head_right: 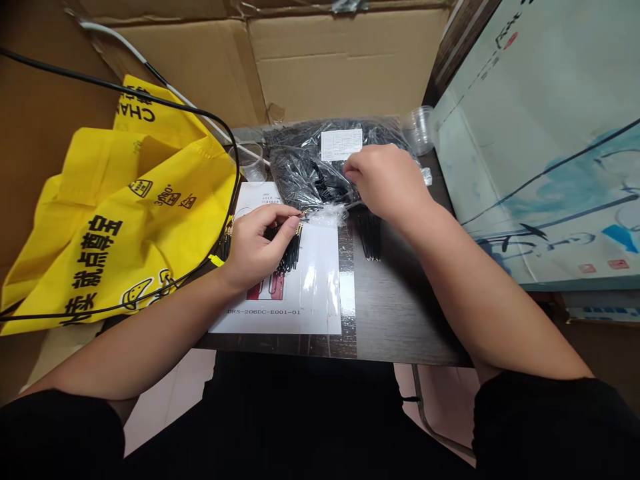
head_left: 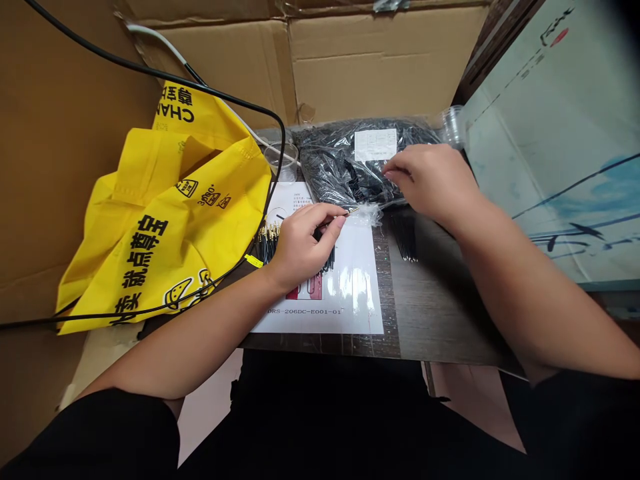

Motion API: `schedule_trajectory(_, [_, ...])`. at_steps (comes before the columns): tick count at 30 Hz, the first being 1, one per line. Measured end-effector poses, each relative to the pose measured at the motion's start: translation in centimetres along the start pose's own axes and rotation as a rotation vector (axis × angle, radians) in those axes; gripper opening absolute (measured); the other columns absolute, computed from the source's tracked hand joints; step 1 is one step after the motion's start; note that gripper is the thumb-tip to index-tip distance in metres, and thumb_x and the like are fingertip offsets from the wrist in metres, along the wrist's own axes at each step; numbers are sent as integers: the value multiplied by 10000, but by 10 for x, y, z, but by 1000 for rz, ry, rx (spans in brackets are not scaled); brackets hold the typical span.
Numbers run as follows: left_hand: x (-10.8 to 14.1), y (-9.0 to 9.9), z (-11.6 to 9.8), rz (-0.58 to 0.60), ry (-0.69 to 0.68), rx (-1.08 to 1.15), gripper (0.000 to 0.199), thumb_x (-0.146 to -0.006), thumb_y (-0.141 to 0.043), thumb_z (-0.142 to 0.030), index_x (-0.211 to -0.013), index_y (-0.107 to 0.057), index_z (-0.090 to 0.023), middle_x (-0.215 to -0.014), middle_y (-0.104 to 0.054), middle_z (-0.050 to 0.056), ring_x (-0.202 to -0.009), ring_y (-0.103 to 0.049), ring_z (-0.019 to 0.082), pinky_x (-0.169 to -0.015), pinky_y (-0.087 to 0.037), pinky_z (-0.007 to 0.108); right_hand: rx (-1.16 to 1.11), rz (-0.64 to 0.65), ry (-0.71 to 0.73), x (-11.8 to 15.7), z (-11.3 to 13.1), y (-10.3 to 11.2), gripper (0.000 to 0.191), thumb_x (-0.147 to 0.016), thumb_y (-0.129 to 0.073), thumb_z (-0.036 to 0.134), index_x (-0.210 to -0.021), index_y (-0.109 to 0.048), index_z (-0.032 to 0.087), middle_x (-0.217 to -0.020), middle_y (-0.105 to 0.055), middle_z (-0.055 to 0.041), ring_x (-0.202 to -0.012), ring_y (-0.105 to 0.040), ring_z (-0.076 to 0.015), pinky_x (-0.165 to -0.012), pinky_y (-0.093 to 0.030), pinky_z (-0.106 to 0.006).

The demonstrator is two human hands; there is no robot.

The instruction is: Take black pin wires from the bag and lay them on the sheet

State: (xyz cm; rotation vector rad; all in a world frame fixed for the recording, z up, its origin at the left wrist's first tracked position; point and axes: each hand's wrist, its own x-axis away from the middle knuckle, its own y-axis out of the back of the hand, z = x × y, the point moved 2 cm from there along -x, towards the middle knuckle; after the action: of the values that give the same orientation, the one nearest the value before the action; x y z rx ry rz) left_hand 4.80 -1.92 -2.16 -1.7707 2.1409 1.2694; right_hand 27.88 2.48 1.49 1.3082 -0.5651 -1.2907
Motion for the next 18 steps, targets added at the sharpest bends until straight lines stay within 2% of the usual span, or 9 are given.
schedule_trajectory(3, [1,-1,1,9,7,12,154,-920,-604,-260,-1003,-707,-180,-859,-729,10,-733,-632,93,-727,-505,239,182,98,-36,1,-12,-13,244,-891,-518,251,-889,-756,196,-885,-689,-108,-828,-603,-254,-667,-401,-387])
schedule_trajectory(7, [2,-1,0,20,16,16,171,-922,-600,-264,-1025,-711,-184,-861,-739,11,-740,-652,95,-722,-512,239,306,160,39,2,-11,-25,292,-904,-473,222,-890,-759,164,-872,-661,-126,-828,-579,-248,-635,-361,-364])
schedule_trajectory(13, [1,0,-4,22,-54,4,123,-898,-601,-216,-949,-703,-170,-840,-715,13,-715,-616,85,-690,-496,230,217,168,179,1,0,-33,311,-951,-441,232,-951,-752,208,-886,-660,-86,-832,-565,-222,-627,-326,-350])
schedule_trajectory(18, [2,1,-5,22,-60,-28,82,-887,-587,-189,-900,-666,-173,-749,-643,3,-604,-506,73,-615,-448,241,245,171,139,1,3,-38,267,-933,-475,214,-945,-742,197,-891,-673,-72,-811,-561,-213,-639,-325,-355])
